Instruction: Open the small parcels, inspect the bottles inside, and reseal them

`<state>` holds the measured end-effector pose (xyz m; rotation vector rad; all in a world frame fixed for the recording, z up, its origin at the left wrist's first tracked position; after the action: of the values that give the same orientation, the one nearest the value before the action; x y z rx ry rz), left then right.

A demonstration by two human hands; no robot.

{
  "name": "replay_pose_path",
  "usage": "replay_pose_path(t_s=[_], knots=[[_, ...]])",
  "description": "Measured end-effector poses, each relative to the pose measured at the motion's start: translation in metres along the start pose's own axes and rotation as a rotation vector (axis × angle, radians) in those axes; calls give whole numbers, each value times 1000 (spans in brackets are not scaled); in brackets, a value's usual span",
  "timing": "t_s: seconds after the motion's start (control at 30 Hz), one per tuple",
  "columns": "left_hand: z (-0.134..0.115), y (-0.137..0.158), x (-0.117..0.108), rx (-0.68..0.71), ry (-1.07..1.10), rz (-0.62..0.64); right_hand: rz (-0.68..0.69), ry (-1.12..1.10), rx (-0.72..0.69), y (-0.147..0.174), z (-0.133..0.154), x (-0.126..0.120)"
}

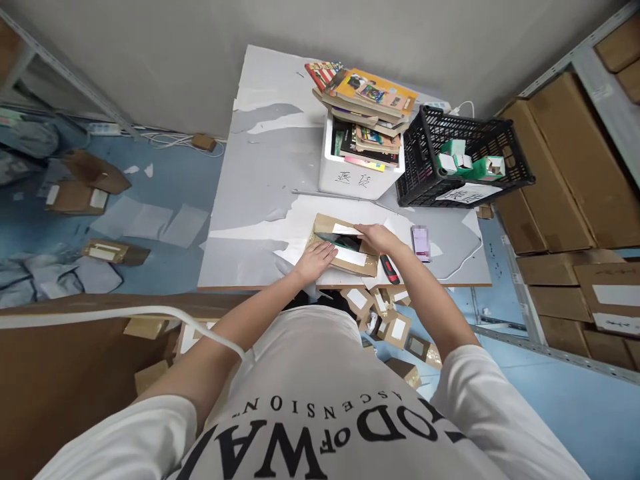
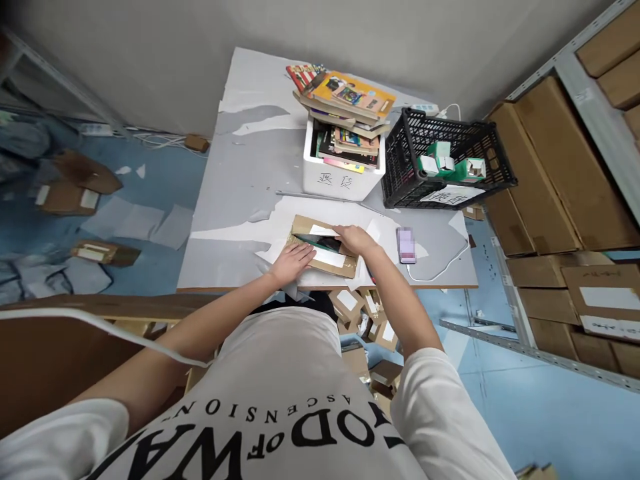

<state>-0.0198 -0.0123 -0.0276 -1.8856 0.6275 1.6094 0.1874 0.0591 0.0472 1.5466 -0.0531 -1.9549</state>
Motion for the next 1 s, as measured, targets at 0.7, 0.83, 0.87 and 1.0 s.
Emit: replay_pose_path(t_s=[0.7,0.83,0.87,1.0], knots=[[40,-2,-38,-69,80,128,-264,11,-86,28,15,40],[80,-10,-34,49,223,245,-82,-40,16,37,37,44],[86,-11,-30,51,269,238,-74,-51,87,37,41,44],[95,-11,-18,1,376,169,-143,-61,237,41,58,46]])
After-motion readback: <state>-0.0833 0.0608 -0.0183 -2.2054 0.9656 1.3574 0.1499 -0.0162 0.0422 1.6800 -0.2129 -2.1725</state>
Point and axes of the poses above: each hand's wrist, its own y-axis away from the middle knuckle, its own x-axis out of the palm, z = x × y, the point moved 2 cm from there along -y, towards the middle knuckle, and after that the axes turned 10 degrees about -y, right-handed, at the moved point
